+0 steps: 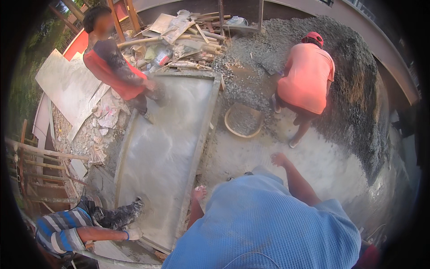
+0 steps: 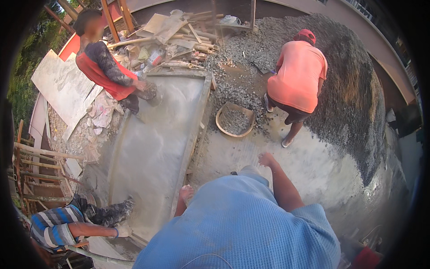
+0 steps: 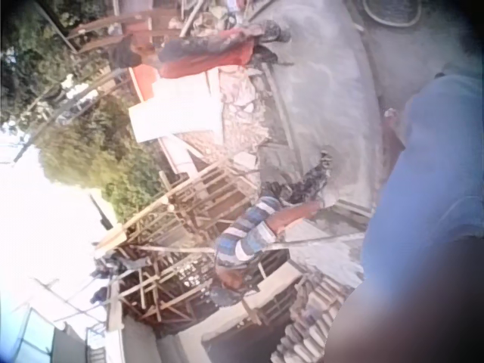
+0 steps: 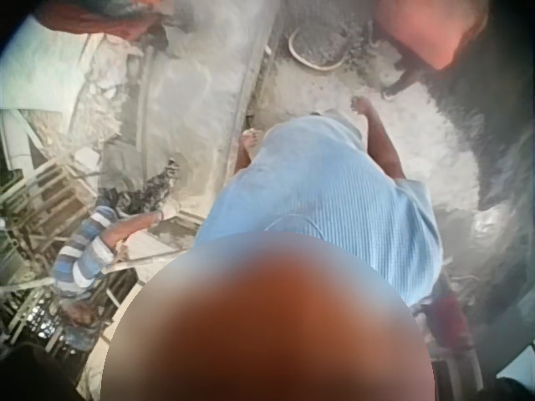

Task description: The person repeatedly picks up a shallow basket filled with gravel and pours it into a rectangular concrete form. Other workers are present, one smoothing the wet concrete and another shoveling aggregate into the basket. The camera wearer cycles between the form and the aggregate pile, refilling and emptying the basket multiple times.

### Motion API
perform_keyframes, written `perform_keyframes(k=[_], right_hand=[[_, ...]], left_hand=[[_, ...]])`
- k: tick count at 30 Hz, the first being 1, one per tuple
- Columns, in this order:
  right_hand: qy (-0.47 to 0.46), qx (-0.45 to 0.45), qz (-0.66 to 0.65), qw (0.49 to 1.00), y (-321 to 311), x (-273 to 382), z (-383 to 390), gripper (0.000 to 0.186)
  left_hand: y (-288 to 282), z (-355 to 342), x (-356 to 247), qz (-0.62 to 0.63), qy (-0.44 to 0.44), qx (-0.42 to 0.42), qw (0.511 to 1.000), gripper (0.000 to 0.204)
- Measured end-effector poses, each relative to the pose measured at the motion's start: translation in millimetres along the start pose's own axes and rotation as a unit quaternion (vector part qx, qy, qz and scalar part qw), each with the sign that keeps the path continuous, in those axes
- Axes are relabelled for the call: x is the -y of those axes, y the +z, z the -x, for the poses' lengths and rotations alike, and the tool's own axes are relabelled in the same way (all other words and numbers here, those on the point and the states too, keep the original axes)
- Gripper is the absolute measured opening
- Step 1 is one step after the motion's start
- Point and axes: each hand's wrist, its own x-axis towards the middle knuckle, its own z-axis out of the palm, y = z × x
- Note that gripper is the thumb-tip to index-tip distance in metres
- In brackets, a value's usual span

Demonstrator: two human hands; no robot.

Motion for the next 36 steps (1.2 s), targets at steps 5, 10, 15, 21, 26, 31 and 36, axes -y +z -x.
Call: perform_keyframes(k=[5, 10, 15, 21, 26, 31, 36], right_hand=[[0.216, 0.01, -0.121, 0.969, 9.8, -39.5, 56.3, 0.023], [0.348, -0.049, -0.257, 0.9, -4.8, -47.8, 90.6, 0.027], [0.344, -0.061, -0.231, 0.908, -14.6, -31.0, 78.7, 0.027], [0.324, 0.001, -0.218, 0.92, -58.2, -37.7, 40.2, 0.026], [0.262, -0.033, -0.242, 0.934, -133.2, -79.4, -12.6, 0.02], [0.098, 0.01, -0.223, 0.97, -172.0, -138.5, -67.3, 0.026], [0.027, 0.134, -0.027, 0.99, -183.2, -208.5, -119.3, 0.039]], left_hand=[[-8.1, 27.4, 72.3, -0.108, 0.009, 0.029, 0.994, 0.02], [-40.1, -24.1, 88.6, -0.06, -0.068, 0.042, 0.995, 0.01], [-51.4, -80.1, -0.3, -0.261, 0.067, 0.065, 0.961, 0.021], [11.3, -75.7, -126.5, -0.108, 0.064, -0.046, 0.991, 0.045], [94.5, -45.4, -149.2, -0.02, 0.039, -0.032, 0.999, 0.045], [124.1, -36.1, -117.7, -0.111, -0.069, 0.005, 0.991, 0.039], [110.9, -33.0, -81.4, -0.022, -0.099, 0.061, 0.993, 0.036]])
